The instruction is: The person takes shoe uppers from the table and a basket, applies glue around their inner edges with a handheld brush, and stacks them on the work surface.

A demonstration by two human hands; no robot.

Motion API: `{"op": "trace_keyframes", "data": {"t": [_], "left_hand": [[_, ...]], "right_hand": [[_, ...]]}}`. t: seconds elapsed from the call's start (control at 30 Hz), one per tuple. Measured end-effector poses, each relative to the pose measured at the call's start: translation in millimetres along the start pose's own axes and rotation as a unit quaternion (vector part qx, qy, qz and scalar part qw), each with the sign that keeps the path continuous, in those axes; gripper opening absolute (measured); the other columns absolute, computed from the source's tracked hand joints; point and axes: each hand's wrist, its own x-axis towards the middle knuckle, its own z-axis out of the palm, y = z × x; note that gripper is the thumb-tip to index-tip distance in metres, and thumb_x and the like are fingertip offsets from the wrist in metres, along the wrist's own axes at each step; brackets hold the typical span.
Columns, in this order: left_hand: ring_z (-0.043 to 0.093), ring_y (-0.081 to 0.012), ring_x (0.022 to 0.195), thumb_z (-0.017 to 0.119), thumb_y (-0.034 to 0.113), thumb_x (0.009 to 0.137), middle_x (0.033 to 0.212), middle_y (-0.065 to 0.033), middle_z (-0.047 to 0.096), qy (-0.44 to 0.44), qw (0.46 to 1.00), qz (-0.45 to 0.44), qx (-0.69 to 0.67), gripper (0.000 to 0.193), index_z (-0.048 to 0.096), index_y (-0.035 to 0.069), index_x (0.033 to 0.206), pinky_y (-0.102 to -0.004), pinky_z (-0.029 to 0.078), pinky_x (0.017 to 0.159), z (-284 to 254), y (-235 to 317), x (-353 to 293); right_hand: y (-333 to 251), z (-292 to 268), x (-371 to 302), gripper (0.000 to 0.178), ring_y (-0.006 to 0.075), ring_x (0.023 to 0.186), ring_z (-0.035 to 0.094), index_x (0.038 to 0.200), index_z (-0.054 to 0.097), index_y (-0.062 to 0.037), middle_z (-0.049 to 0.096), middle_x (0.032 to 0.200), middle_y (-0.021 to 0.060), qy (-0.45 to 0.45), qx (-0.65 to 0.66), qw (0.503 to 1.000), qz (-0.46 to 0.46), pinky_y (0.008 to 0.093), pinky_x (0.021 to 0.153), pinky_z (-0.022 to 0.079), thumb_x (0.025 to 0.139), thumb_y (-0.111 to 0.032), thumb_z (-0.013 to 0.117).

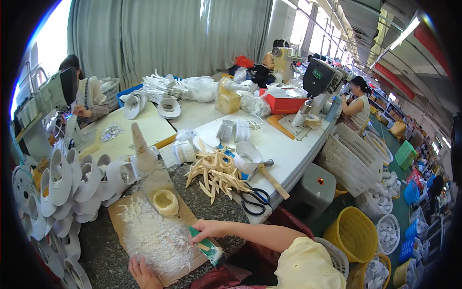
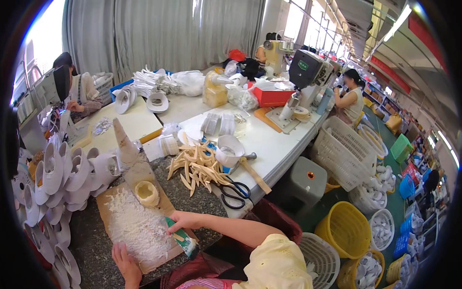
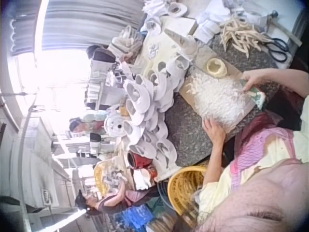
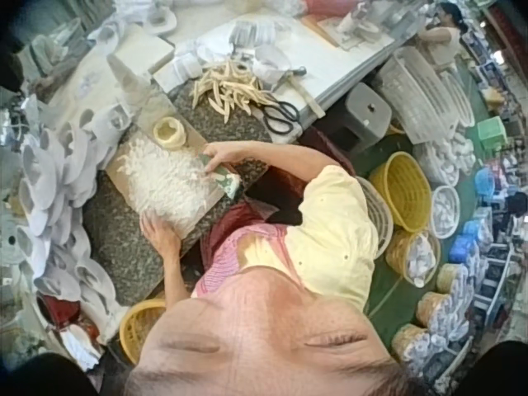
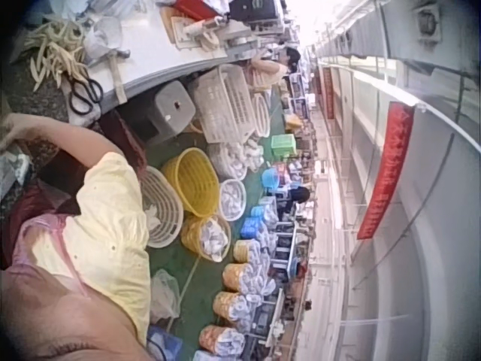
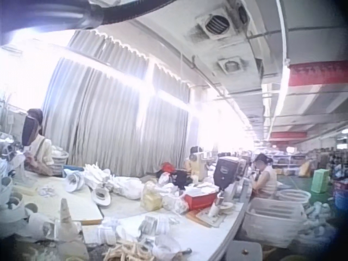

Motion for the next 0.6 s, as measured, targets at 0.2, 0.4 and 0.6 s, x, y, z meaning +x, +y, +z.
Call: {"op": "trace_keyframes", "data": {"t": [0.2,0.4,0.6], "left_hand": [[0.034,-0.0386,0.121,0.048,0.013,0.081,0.131,-0.0199,0.037,0.033,0.980,0.193,-0.032,0.045,0.040,0.004,0.124,-0.0515,0.029,0.096,-9.9,4.1,3.0],[0.043,-0.0386,0.114,0.054,0.013,0.082,0.125,-0.0211,0.043,-0.082,0.960,0.183,-0.193,0.040,0.046,0.001,0.120,-0.0454,0.035,0.093,-25.8,41.9,27.1],[0.041,-0.0395,0.114,0.052,0.009,0.083,0.126,-0.0230,0.041,-0.164,0.933,0.269,-0.174,0.037,0.049,0.001,0.118,-0.0422,0.036,0.092,-16.5,37.2,31.7]], "right_hand": [[-4.4,10.3,-40.3,0.019,0.0111,0.069,0.056,0.093,0.057,-0.0008,0.057,0.075,0.0028,0.161,0.251,0.949,-0.103,0.0247,0.065,0.045,0.085,-0.018,0.056],[33.6,40.1,-9.4,0.019,0.0188,0.075,0.060,0.094,0.052,0.0002,0.056,0.076,0.0057,0.131,0.421,0.879,-0.179,0.0359,0.084,0.047,0.087,-0.017,0.052],[63.3,42.3,-8.7,0.020,0.0232,0.091,0.061,0.096,0.051,0.0008,0.057,0.086,0.0079,0.138,0.385,0.879,-0.246,0.0360,0.087,0.046,0.086,-0.016,0.054]]}}
